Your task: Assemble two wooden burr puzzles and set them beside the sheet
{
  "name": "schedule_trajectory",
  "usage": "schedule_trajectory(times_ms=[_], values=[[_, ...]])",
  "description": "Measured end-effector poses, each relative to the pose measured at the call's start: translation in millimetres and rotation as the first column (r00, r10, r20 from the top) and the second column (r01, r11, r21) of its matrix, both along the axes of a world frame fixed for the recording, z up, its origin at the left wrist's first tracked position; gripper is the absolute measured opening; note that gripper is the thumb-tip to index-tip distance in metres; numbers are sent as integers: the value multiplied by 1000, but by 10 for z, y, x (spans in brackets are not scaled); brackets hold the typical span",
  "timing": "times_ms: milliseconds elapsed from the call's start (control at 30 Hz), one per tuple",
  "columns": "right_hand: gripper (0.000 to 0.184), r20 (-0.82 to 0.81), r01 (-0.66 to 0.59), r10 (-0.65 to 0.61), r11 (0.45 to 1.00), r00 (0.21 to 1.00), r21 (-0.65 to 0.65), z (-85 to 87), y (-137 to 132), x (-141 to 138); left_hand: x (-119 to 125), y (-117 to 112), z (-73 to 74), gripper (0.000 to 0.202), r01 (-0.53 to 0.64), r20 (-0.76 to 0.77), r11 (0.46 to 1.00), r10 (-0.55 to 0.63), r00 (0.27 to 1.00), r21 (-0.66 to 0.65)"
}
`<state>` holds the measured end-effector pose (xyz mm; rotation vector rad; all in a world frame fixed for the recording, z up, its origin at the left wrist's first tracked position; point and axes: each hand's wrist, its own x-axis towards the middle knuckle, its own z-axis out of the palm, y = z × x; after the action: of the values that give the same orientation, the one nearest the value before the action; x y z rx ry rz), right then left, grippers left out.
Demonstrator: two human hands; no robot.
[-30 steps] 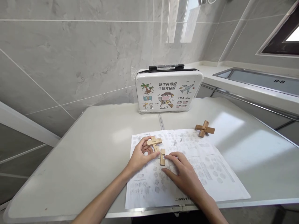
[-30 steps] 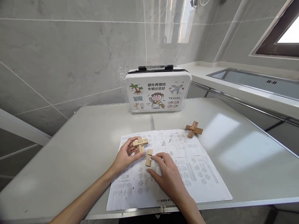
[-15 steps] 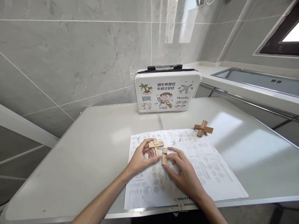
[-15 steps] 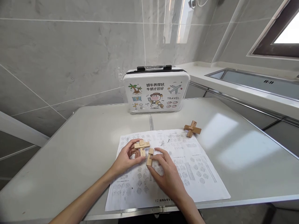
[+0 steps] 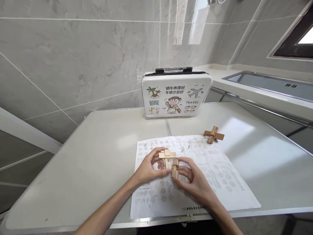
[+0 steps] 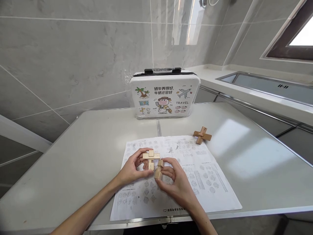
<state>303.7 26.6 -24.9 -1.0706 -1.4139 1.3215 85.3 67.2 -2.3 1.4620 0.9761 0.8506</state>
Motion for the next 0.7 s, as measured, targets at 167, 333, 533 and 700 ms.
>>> schedule_trajectory(times_ms=[167, 333, 533, 700], values=[[56, -31, -36, 35, 999, 999, -34, -31, 7, 65, 0, -11, 17, 69, 25, -7, 1000, -25, 1000, 10], [46, -30, -89, 88, 996, 996, -30, 37, 21, 100, 13, -40, 36, 70, 52, -55, 998, -51, 997, 29], [36, 27, -150, 150, 988, 988, -30, 128, 44, 93, 20, -59, 38, 71, 128, -88, 989, -121, 989, 75], [39, 31, -199, 202, 978, 979, -63, 98, 53, 119, 6, -56, 75, 73, 179, -148, 978, -162, 976, 109]])
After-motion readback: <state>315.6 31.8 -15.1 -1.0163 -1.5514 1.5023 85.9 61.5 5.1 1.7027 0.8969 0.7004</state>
